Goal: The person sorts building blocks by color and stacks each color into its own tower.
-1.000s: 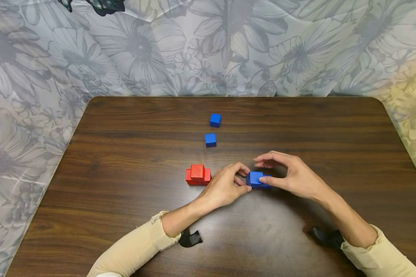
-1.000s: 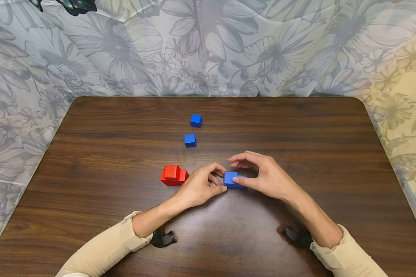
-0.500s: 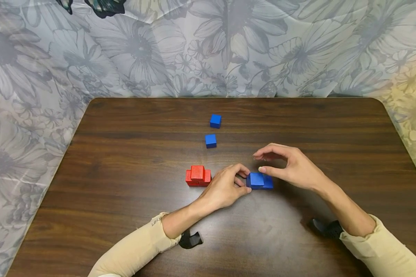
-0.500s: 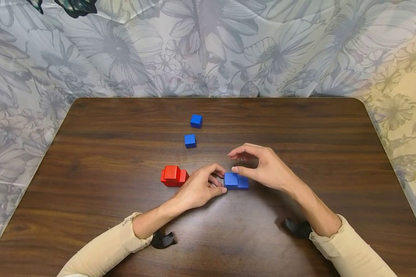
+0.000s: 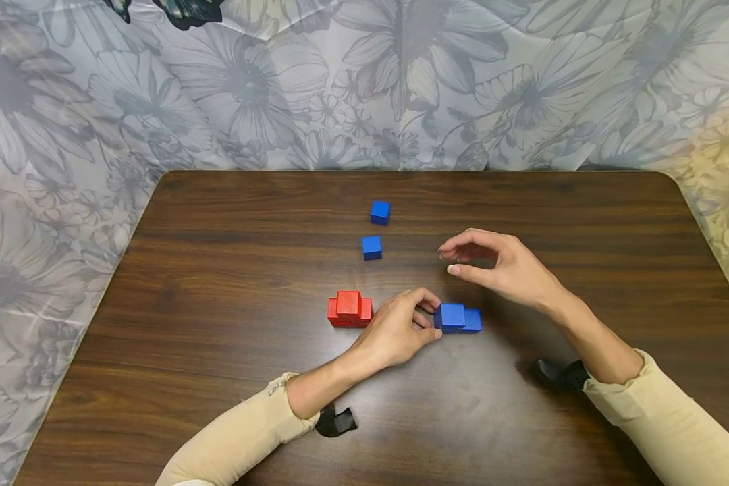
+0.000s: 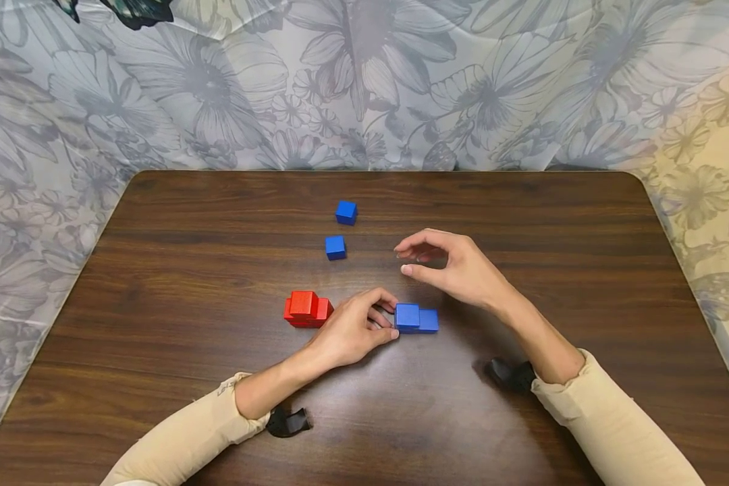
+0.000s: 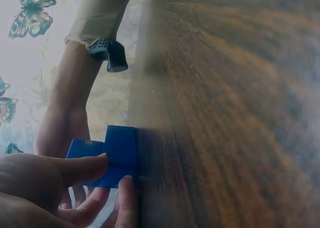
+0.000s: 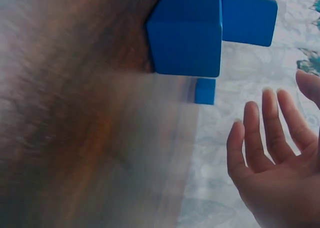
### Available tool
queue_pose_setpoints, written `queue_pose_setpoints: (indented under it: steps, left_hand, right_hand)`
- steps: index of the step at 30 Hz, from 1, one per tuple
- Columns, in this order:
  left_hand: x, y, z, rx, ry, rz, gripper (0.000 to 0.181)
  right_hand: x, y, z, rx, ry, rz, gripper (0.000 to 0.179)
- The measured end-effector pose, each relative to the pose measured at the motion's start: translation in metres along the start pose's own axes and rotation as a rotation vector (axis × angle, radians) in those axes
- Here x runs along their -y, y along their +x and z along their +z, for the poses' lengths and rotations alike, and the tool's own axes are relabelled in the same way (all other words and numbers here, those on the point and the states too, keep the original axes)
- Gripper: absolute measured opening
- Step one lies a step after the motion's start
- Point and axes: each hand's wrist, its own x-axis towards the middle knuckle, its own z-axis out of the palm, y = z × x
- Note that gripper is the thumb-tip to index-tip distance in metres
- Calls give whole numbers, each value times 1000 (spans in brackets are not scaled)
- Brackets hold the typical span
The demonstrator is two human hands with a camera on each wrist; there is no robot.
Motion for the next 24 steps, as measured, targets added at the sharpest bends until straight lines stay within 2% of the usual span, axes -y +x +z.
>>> queue_pose_setpoints:
  steps: [10,16,24]
  left_hand:
    - [0,0,-2,10,-12,-2,35]
    - [0,0,-2,4,-12,-2,36]
    - [-1,-1,-1,1,-23,0,36]
  right_hand:
    - [2,27,-5,41,-35,-37,25]
    - [9,43,-8,60,-26,-24,24]
    - [1,64,-8,108,-31,-56,25]
